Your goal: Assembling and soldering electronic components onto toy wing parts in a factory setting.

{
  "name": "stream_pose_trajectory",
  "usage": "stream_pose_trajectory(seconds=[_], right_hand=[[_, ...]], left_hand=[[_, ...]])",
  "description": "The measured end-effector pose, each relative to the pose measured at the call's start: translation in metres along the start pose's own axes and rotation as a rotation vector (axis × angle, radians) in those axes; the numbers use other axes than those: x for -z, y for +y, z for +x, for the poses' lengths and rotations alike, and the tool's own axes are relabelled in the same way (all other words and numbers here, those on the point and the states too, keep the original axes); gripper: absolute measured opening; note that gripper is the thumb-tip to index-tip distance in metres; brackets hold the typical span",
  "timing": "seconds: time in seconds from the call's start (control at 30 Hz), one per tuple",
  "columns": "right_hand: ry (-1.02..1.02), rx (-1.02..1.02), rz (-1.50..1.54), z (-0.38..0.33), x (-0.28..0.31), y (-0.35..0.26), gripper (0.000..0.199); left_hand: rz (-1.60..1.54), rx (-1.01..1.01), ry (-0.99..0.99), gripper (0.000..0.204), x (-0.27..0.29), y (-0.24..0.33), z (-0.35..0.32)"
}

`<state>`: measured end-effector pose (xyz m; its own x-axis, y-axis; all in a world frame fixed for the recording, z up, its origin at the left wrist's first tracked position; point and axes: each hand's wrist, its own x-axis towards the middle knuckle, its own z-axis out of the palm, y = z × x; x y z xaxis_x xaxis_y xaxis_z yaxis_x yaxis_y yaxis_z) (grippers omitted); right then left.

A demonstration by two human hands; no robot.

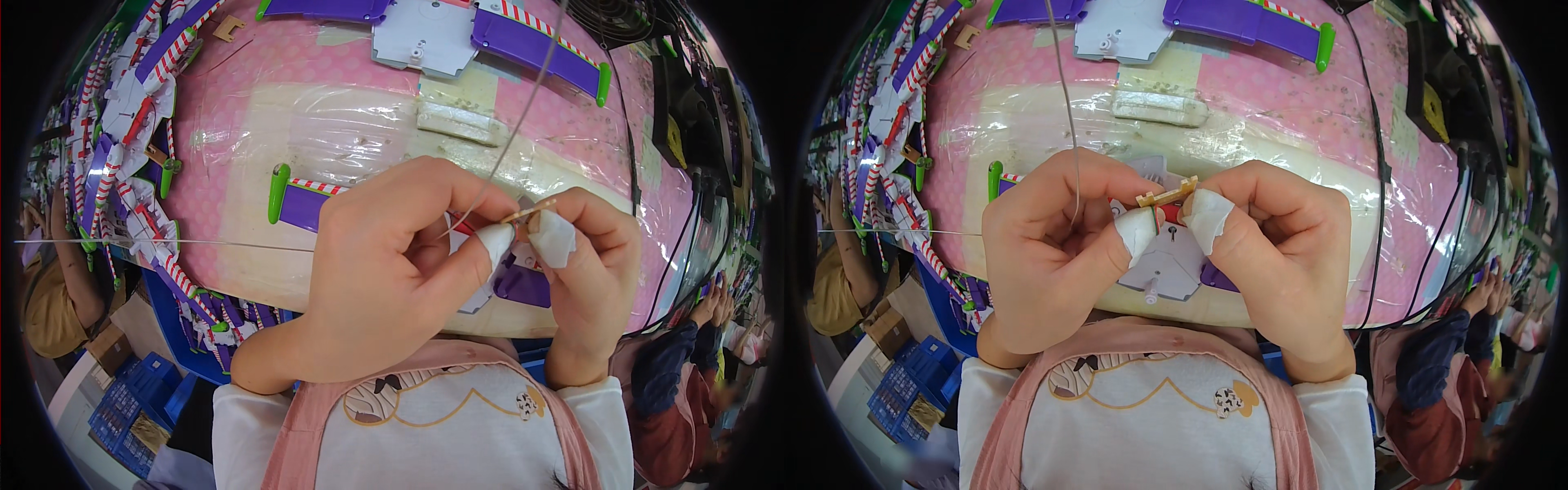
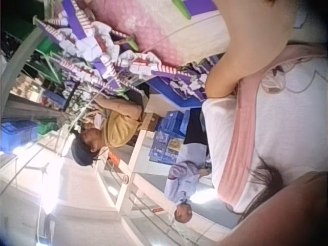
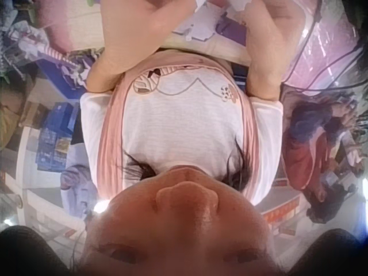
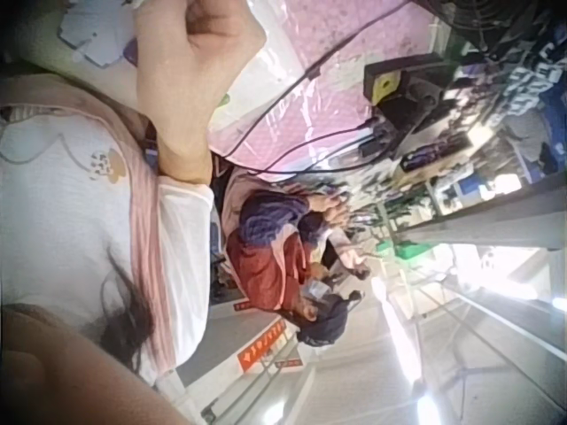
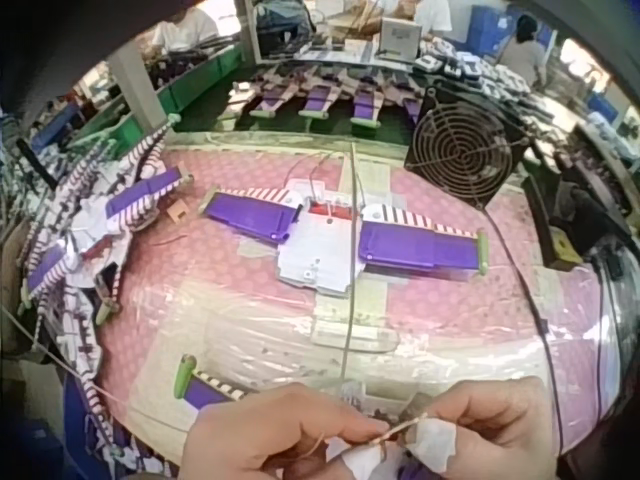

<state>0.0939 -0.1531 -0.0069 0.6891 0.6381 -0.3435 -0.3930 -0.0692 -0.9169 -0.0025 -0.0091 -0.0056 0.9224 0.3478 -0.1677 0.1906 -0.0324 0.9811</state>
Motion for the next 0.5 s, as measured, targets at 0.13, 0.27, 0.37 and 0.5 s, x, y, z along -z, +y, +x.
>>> stream_pose_trajectory(seconds=[0.13, 0.27, 0.37, 0.5], right_hand=[[-0.063, -0.038, 0.024, 0.003, 0.006, -0.001, 0.012], [-0.077, -0.047, 0.077, 0.004, 0.012, 0.004, 0.014], [-0.074, -0.054, 0.094, 0.005, 0.012, 0.004, 0.015], [-0.099, -0.067, 0.133, 0.007, 0.014, 0.004, 0.017]], left_hand=[[0.048, -0.078, 0.042, 0.020, -0.004, 0.001, -0.001], [0.100, -0.201, 0.064, 0.022, -0.007, -0.005, 0.000], [0.131, -0.233, 0.080, 0.024, -0.008, -0.006, -0.001], [0.224, -0.348, 0.105, 0.025, -0.008, -0.009, 0.001]])
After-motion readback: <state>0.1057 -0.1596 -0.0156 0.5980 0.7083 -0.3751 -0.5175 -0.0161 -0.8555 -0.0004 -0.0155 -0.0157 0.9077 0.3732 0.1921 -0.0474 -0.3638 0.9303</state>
